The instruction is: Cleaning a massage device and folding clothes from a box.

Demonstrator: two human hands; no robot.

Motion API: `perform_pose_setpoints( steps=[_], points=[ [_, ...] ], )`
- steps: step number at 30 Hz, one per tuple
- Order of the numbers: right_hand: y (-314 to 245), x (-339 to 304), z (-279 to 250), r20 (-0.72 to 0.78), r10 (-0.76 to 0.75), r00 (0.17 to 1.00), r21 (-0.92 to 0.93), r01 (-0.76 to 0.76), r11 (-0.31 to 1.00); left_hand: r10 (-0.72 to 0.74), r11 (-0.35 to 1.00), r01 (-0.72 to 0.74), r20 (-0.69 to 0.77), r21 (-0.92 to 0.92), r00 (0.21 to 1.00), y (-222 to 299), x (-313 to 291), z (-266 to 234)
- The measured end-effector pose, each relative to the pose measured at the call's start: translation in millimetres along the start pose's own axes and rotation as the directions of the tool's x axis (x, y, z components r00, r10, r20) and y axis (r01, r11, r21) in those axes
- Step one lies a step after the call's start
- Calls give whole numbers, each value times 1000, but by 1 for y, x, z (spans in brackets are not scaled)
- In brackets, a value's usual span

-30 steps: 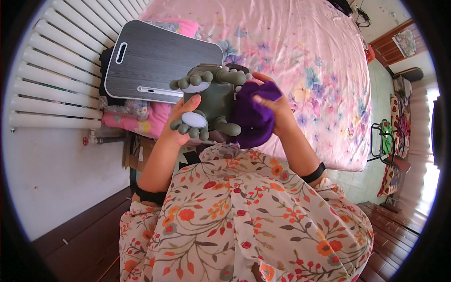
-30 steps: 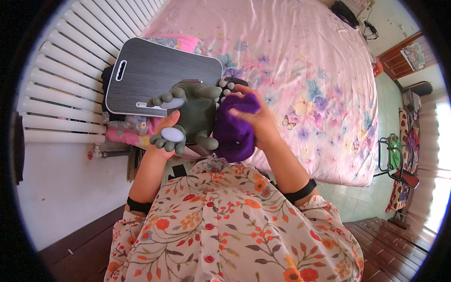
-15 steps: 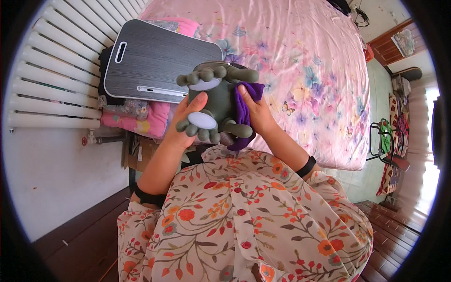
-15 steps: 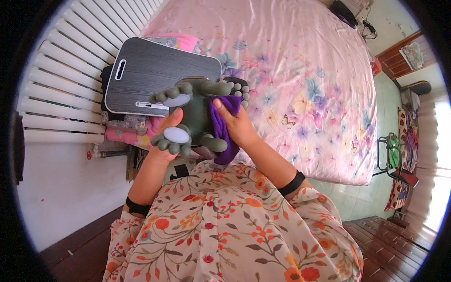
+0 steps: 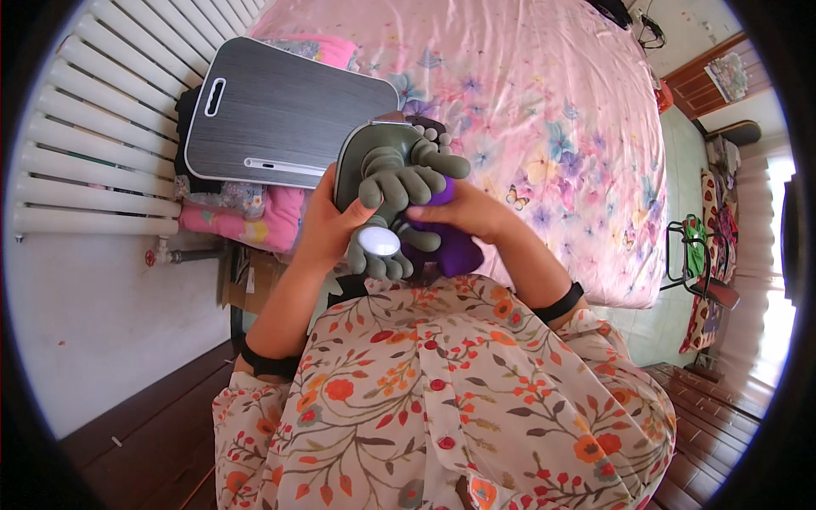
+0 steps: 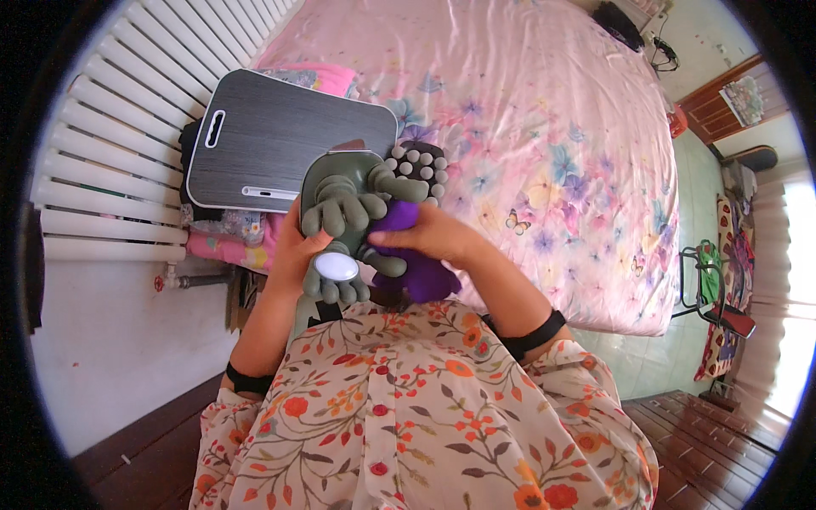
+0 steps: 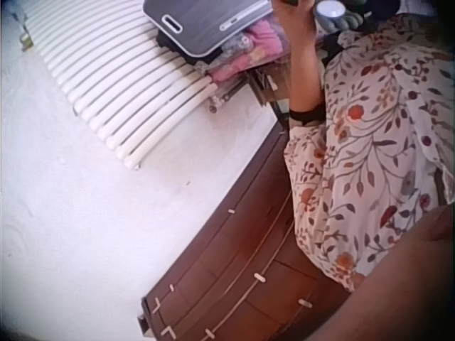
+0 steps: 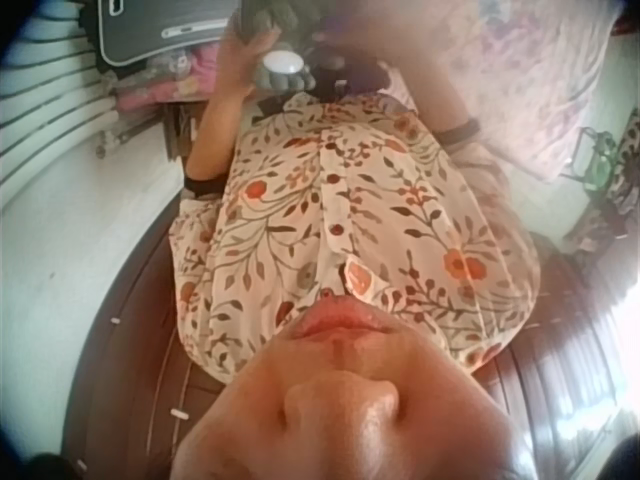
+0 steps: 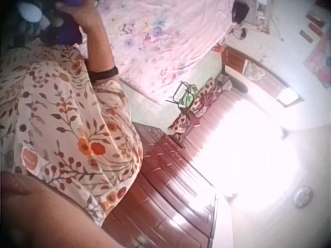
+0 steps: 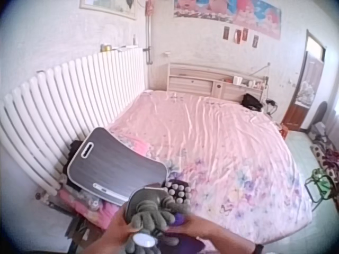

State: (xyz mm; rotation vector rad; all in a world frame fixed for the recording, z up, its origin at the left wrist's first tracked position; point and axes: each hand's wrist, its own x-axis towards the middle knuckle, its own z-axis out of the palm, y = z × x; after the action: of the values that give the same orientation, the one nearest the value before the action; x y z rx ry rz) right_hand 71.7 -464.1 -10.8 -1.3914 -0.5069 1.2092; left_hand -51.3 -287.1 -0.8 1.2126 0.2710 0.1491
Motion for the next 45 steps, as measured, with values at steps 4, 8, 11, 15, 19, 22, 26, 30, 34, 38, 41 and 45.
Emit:
perform_pose_setpoints(
  steps=[4,8,11,15,19,22,26,30,34,38,41,45],
  points=[
    [-10,-21,-26,-7,39,999,377,-33,926,98,995,-98,-51,0,994,-5,-6,-6],
    [18,-9,16,69,2,998,-341,22,940,194,959,-175,-69,222,979,-12,-2,-11],
    [41,3,10,87,3,996,-174,12,985,210,892,-189,-6,410,978,-9,-4,-4],
    [47,10,6,233,127,964,260,-188,947,174,984,-173,-17,35,985,-14,-8,-8],
    [32,9,3,168,165,972,524,-230,820,-34,769,255,361,-586,932,-19,-3,-35],
    [33,10,-18,-38,37,999,706,1,708,-98,870,52,-68,-490,993,-8,-3,-20],
    [14,-2,-11,-35,-317,948,663,259,702,54,958,-107,-202,-264,978,1,-6,-8],
    [19,-7,-2,-224,-304,926,519,377,767,-36,898,2,-69,-440,997,8,-6,-7],
    [24,10,26,-307,-359,882,271,442,855,-79,916,67,-12,-396,997,13,-3,11],
    [10,19,27,-370,-468,802,-143,448,882,164,969,-199,-224,-145,961,-29,11,3],
    [20,37,32,-487,-513,707,-255,447,858,168,972,-188,-143,-141,975,-35,9,4],
    [29,39,22,-462,-616,638,-450,429,783,-12,958,8,-11,-287,1000,-24,10,-1]
  ],
)
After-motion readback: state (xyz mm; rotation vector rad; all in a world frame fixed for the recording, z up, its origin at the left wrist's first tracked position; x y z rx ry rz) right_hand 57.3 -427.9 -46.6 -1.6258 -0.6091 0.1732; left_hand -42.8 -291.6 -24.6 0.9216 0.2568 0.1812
